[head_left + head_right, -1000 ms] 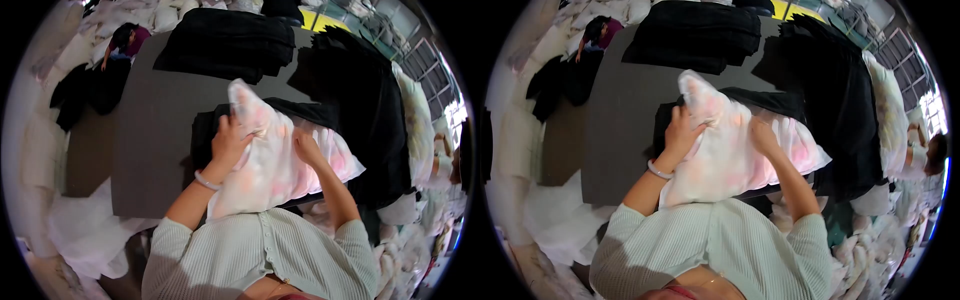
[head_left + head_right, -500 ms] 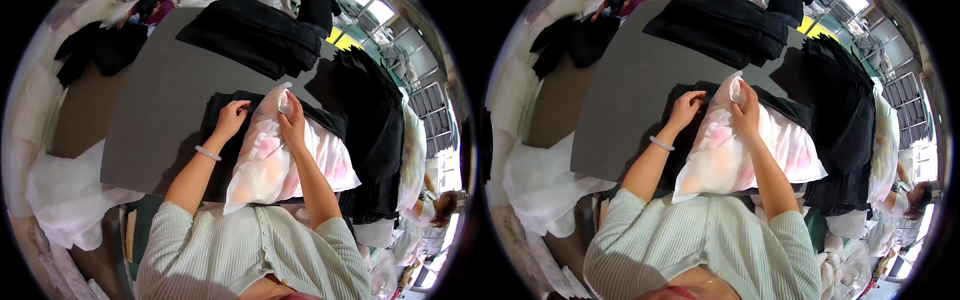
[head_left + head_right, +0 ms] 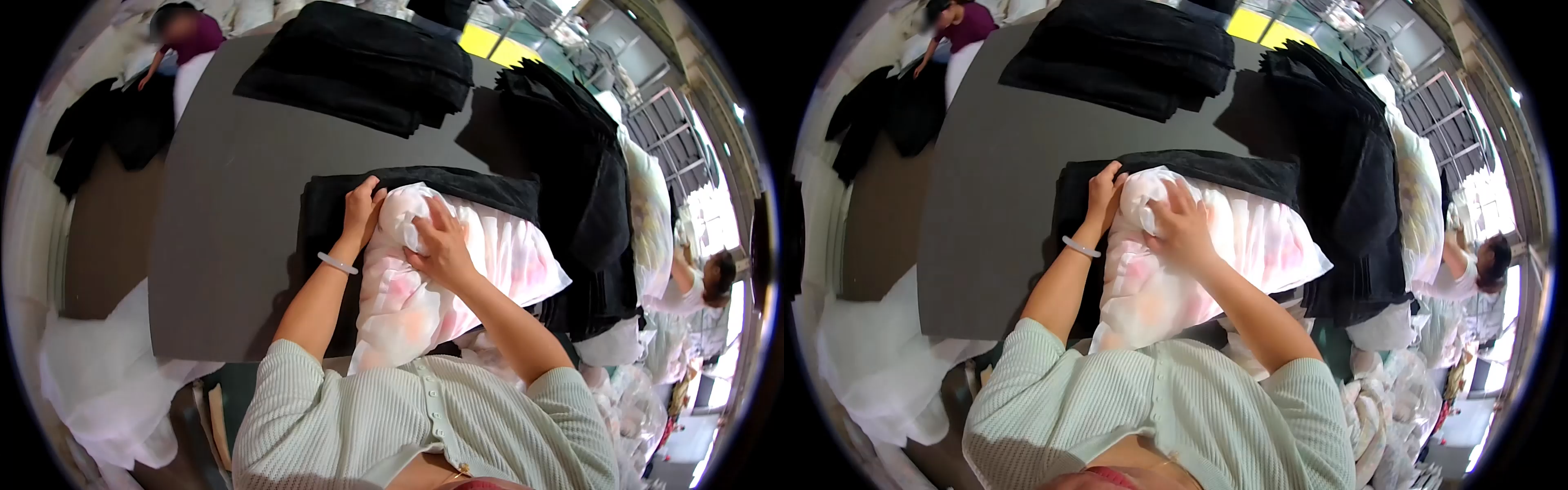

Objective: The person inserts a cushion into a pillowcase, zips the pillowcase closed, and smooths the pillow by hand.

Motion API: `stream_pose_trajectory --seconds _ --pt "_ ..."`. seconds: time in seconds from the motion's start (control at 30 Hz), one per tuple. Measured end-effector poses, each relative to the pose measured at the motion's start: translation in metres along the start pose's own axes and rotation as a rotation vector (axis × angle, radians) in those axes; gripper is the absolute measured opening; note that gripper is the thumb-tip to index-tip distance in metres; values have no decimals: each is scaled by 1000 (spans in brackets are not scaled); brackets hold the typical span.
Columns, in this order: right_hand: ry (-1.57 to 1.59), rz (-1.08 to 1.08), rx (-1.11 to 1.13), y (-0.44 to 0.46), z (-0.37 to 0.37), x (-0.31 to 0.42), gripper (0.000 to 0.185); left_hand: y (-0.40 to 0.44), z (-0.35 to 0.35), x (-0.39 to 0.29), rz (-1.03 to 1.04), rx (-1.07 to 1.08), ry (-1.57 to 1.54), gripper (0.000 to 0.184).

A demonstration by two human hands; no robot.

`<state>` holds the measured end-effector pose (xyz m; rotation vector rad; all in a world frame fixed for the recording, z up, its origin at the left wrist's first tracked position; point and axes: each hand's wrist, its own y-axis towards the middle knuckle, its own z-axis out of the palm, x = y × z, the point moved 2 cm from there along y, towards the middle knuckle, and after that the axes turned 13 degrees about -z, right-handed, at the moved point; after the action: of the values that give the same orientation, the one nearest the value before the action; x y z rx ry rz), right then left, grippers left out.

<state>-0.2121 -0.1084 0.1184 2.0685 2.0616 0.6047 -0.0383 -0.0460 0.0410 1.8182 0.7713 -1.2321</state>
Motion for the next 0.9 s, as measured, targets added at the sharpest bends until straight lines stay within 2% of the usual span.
stream_pose_trajectory --seconds 0.07,0.1,0.17,0.23,0.27,0.4,0.47,0.53,0.6,0.67,0.7,0.73,0.77,0.8,0.9 --pt "-62 2 60 0 -1 -1 50 -5 2 -8 54 14 8 24" --pt "-101 63 211 2 2 -3 44 -8 -1 -16 100 6 22 24" --pt "-158 206 535 14 13 -16 36 -14 -3 -29 409 115 108 25" --pt "-79 -43 -87 6 58 -47 34 -27 -3 -53 603 262 151 26" --pt "-47 -97 -147 14 66 -51 34 -35 -2 -60 705 316 161 27" --pt "193 24 225 44 63 -31 34 -32 -10 -27 629 366 171 30" --pt "428 172 428 60 61 -22 35 -32 -23 -3 479 257 335 31" --pt "700 381 626 68 50 -13 35 -31 -38 6 383 148 325 30" --pt "735 450 748 60 37 -12 35 -30 -45 9 365 101 317 29" --pt "520 229 740 44 39 -22 34 -27 -45 10 335 101 337 27" --pt "312 23 712 41 35 -19 33 -27 -44 10 334 95 337 27" --pt "249 -62 603 40 34 -14 31 -28 -43 8 372 134 326 27" --pt "184 -120 509 41 34 -10 31 -31 -40 7 411 183 315 27" --pt "139 -170 429 41 39 -7 30 -35 -33 -11 592 291 289 26" --pt "62 -253 249 37 60 -14 29 -32 -25 -8 614 339 329 27"
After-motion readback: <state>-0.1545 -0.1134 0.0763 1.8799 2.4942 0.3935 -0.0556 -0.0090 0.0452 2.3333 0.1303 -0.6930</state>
